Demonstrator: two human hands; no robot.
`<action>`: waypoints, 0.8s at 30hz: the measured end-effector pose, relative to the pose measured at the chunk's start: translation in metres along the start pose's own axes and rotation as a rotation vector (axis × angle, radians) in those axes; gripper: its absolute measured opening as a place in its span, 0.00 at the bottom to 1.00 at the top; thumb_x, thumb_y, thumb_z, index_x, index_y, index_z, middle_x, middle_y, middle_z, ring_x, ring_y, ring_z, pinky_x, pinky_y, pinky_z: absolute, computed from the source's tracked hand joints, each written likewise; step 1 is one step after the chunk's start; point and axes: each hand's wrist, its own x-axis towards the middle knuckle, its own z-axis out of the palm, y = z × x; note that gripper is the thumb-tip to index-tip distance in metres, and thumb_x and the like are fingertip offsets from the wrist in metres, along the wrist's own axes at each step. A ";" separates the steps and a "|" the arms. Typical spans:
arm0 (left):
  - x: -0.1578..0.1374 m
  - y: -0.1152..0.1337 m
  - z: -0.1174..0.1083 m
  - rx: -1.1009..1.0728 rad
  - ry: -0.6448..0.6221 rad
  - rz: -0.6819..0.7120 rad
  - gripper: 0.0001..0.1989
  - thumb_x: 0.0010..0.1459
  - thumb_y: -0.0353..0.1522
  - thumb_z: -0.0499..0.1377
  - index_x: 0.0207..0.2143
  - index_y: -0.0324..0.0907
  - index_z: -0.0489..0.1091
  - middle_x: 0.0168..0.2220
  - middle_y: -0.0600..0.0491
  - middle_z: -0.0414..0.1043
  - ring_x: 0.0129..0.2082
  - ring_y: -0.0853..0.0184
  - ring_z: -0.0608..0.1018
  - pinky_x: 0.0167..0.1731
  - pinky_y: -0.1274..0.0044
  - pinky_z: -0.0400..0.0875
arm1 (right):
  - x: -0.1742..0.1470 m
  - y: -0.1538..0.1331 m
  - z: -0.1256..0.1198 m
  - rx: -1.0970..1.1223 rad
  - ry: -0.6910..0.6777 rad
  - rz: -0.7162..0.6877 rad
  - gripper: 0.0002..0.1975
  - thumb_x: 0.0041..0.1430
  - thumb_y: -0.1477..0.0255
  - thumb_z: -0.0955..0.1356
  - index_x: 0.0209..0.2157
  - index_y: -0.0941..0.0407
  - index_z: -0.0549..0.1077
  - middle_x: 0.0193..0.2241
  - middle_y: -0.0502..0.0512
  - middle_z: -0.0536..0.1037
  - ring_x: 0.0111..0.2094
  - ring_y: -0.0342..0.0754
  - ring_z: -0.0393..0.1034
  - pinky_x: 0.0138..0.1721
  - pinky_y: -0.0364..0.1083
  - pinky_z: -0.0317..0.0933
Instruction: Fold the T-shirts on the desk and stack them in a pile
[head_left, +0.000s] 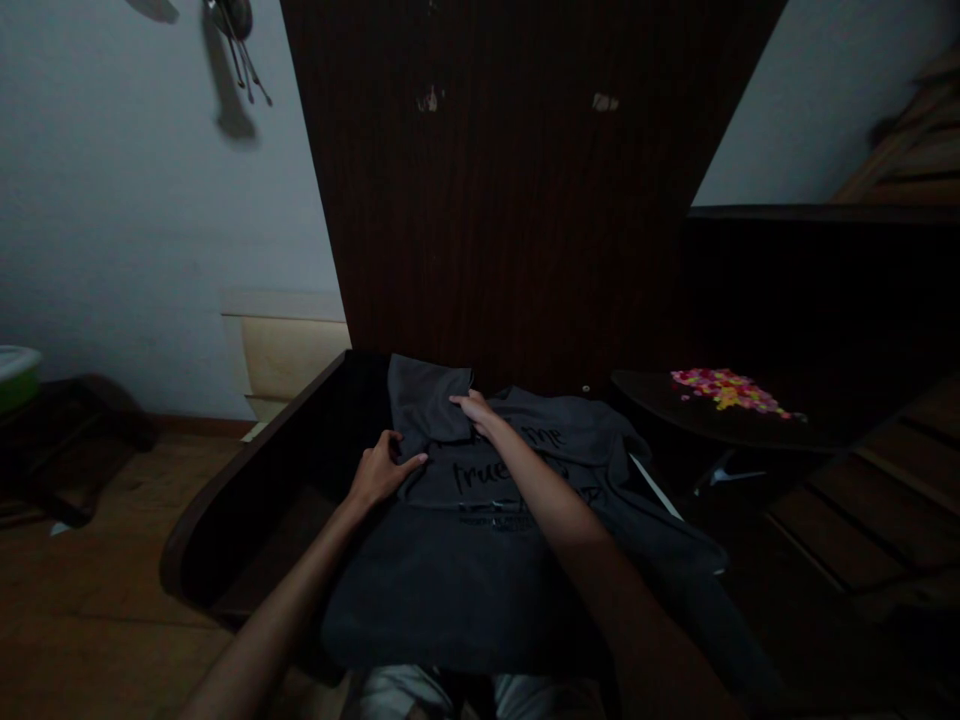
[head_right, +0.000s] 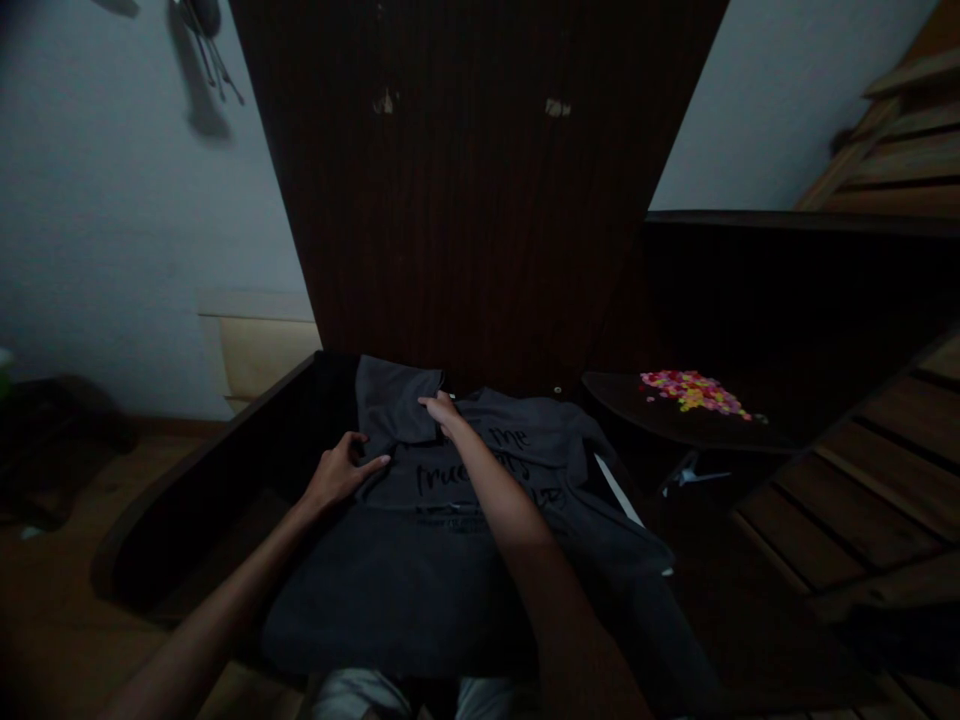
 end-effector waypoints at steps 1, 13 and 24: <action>0.000 -0.002 -0.001 0.007 0.000 0.001 0.25 0.48 0.47 0.64 0.44 0.42 0.69 0.31 0.48 0.76 0.33 0.58 0.79 0.33 0.73 0.70 | -0.002 -0.002 -0.006 -0.027 0.006 0.002 0.06 0.51 0.72 0.71 0.31 0.55 0.70 0.25 0.49 0.78 0.27 0.45 0.73 0.34 0.45 0.71; -0.007 -0.014 -0.028 -0.211 -0.252 -0.112 0.25 0.41 0.54 0.63 0.18 0.42 0.67 0.18 0.56 0.67 0.22 0.67 0.71 0.22 0.79 0.58 | -0.111 -0.044 -0.186 -1.016 0.072 -0.104 0.16 0.59 0.64 0.66 0.20 0.56 0.69 0.17 0.50 0.73 0.21 0.42 0.69 0.23 0.39 0.57; -0.016 0.001 -0.024 -0.984 -0.294 -0.328 0.24 0.36 0.44 0.72 0.30 0.41 0.67 0.24 0.57 0.73 0.22 0.70 0.75 0.25 0.80 0.69 | -0.195 -0.012 -0.247 -1.354 0.279 0.194 0.28 0.61 0.48 0.59 0.28 0.57 0.75 0.34 0.68 0.79 0.38 0.59 0.76 0.36 0.49 0.63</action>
